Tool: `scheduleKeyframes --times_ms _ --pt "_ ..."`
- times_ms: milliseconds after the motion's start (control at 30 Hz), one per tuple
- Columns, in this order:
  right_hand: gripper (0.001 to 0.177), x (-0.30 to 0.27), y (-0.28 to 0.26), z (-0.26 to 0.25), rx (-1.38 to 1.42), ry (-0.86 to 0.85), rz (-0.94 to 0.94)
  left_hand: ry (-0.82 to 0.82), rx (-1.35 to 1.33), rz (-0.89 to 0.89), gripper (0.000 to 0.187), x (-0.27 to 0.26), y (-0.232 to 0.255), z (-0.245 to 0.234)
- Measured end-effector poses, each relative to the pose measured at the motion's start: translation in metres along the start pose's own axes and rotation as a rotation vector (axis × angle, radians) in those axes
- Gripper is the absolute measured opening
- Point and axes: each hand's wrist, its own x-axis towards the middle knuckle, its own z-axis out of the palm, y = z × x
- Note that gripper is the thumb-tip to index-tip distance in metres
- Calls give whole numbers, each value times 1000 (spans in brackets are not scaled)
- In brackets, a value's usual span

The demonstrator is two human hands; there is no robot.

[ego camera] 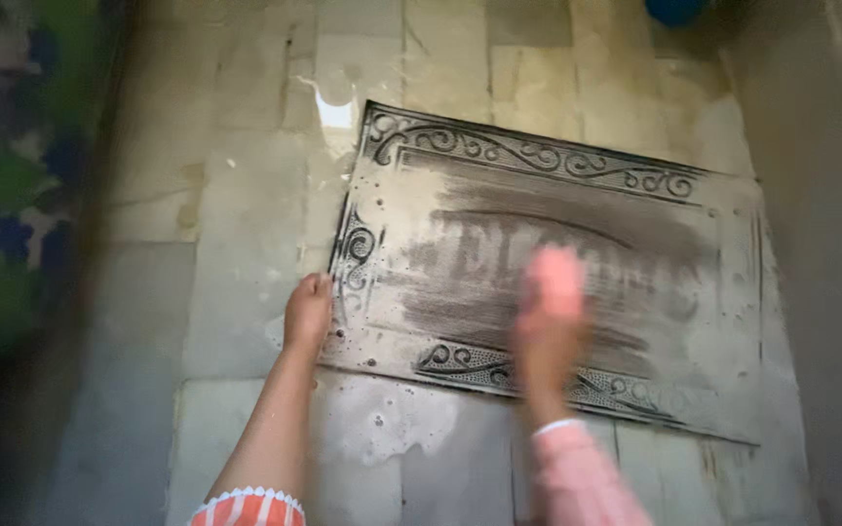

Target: The person scrubs both sides of a black doormat with a pink brush and soapy water on a tiled floor, then rinses the mat by pouring water from a pitcher.

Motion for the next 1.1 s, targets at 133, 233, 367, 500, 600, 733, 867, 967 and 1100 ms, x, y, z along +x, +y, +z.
scheduleKeyframes --times_ms 133,233,367,500,600,733,867,967,1100 --pt "47 -54 -101 36 530 -486 -45 -22 -126 0 61 11 -17 10" --pt "54 -51 -95 68 288 -605 -369 -3 -141 84 62 10 -28 16" --pt "37 -5 -65 104 394 -332 -737 61 -96 182 56 -10 -11 16" --pt "44 63 -72 155 327 -481 -432 95 -60 175 45 -23 15 4" --pt "42 119 -67 188 317 -371 -417 81 -46 172 39 -30 25 -2" --pt "43 168 -67 211 214 -229 -542 69 0 167 37 -31 28 -4" --pt "56 167 -78 210 126 -310 -455 66 -18 150 37 -31 23 -2" --pt "54 146 -79 189 14 -479 -642 88 -2 201 38 -29 20 1" --pt "58 76 -60 117 204 -717 -575 21 38 124 38 -19 12 4"
